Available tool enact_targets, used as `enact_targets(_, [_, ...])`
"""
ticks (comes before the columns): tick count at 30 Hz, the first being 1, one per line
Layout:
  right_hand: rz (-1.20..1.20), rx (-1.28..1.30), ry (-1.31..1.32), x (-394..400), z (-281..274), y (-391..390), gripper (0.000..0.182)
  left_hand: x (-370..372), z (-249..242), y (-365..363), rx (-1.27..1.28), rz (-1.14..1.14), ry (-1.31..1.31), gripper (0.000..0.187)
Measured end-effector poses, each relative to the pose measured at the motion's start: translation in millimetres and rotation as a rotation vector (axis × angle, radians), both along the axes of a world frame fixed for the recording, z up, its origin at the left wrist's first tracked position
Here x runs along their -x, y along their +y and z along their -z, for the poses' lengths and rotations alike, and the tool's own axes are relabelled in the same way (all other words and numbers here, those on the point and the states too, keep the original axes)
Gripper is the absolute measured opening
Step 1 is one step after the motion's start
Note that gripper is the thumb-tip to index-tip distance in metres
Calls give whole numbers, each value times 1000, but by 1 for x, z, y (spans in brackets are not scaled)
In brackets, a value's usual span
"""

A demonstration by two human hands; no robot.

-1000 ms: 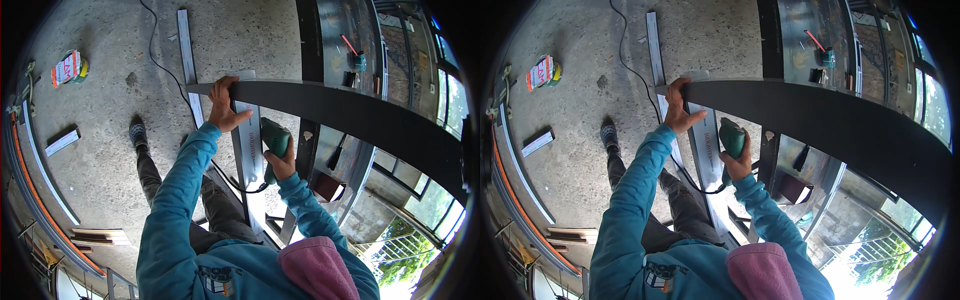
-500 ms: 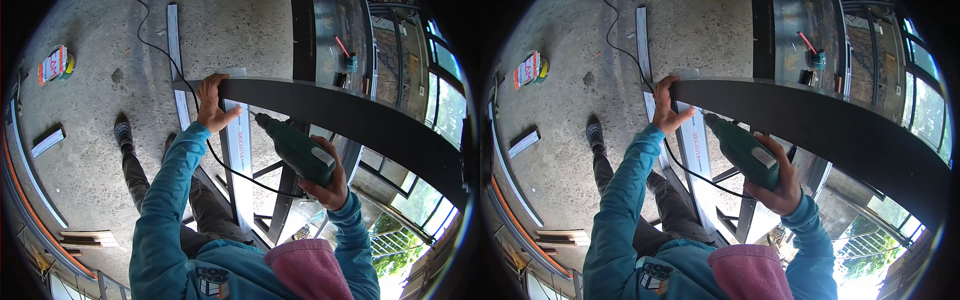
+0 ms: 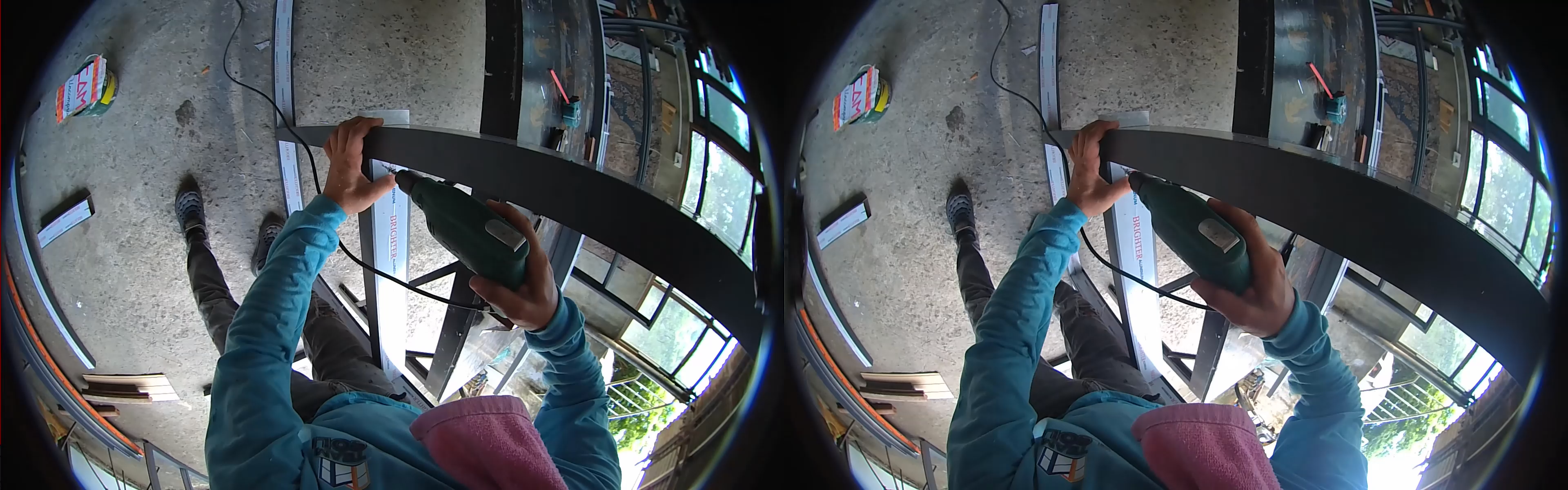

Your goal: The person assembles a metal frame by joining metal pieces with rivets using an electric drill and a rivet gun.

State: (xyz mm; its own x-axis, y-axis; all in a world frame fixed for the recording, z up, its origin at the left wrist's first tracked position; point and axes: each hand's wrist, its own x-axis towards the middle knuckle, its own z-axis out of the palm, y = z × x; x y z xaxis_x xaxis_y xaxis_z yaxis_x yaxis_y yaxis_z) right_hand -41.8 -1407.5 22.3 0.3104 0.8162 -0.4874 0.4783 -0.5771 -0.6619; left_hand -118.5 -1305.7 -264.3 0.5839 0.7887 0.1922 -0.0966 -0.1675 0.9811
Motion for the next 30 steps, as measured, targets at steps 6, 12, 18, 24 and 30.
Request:
enact_targets(6, [-15, -2, -15, 2, 0, 4, 73, -1, -2, 0, -6, -9, 7, 84])
enact_targets(12, [-67, 19, -46, 2, -2, 8, 74, 0, -1, 0, -24, -21, -8, 83])
enact_targets(18, [-98, 112, 15, -15, -4, 16, 79, -2, -1, -1, -25, -23, 17, 83])
enact_targets(24, [-107, 61, -182, -9, -1, 14, 73, -2, 1, -2, -42, -33, 5, 82])
enact_targets(30, [-71, 109, -150, -8, -1, 21, 69, -2, -3, 0, -38, -38, 14, 81])
